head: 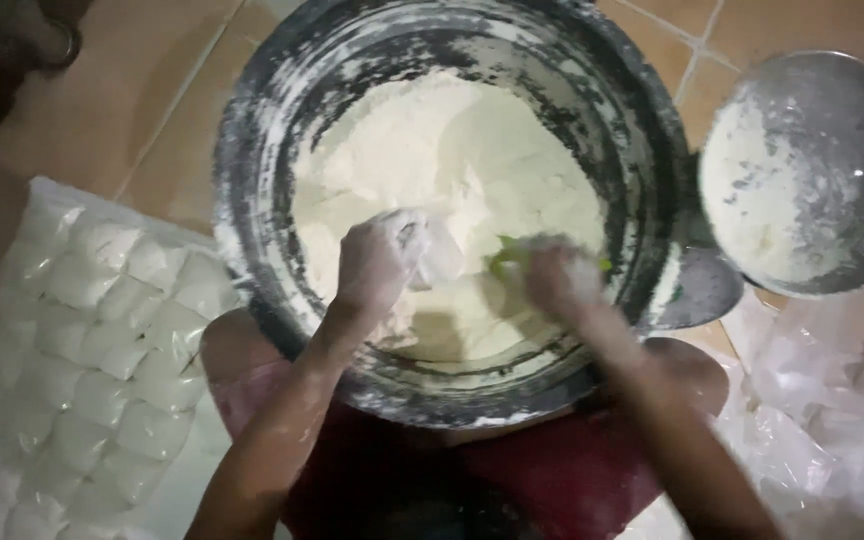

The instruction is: Filling small plastic bags with powder from a large basin and arranging them on a tray

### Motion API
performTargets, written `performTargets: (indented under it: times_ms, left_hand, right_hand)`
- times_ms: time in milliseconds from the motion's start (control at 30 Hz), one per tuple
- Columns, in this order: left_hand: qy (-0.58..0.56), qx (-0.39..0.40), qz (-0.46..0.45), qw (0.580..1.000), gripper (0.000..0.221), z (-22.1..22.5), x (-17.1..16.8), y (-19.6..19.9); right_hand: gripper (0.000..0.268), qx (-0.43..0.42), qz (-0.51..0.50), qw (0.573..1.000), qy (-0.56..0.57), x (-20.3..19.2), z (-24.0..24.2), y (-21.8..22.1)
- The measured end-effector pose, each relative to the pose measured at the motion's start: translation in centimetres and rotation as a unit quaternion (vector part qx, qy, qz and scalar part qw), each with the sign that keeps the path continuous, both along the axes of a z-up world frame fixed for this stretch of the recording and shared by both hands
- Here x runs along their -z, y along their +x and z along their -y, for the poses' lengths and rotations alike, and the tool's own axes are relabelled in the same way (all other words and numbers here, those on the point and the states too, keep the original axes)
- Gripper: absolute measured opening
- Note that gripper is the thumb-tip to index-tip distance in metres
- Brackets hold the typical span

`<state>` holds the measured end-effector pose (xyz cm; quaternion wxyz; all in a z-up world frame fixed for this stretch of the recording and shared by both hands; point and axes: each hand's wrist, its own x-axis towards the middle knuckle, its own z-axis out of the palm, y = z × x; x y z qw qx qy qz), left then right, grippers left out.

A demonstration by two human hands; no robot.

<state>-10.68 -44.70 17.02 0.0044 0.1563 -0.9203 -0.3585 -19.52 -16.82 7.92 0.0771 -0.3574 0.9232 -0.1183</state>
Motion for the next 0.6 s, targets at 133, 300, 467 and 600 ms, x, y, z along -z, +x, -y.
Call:
performTargets:
  times_ms: [133,300,467,600]
  left_hand:
    - [0.039,-0.015,-0.010,0.999,0.022,2.6,2.1,-0.2]
    - [0.050,-0.035,-0.008,0.998,0.022,3.4,4.1,-0.7]
    - [0.001,-0.008,-0.003,1.000,0.022,2.8,5.8,-0.9]
    - [0.039,0.007,-0.002,0.999,0.025,3.0,5.3,-0.9]
  right_hand:
    - [0.027,0.023,-0.067,0.987,0.146,3.3,-2.2,-2.4]
    - [0.030,-0.002,-0.122,0.977,0.173,5.7,-5.8,-3.8]
    - [0.036,0.135,-0.126,0.903,0.387,0.8,-4.8,-8.4]
    - [0.032,0.143,-0.220,0.872,0.413,-0.6,-1.9,-12.3]
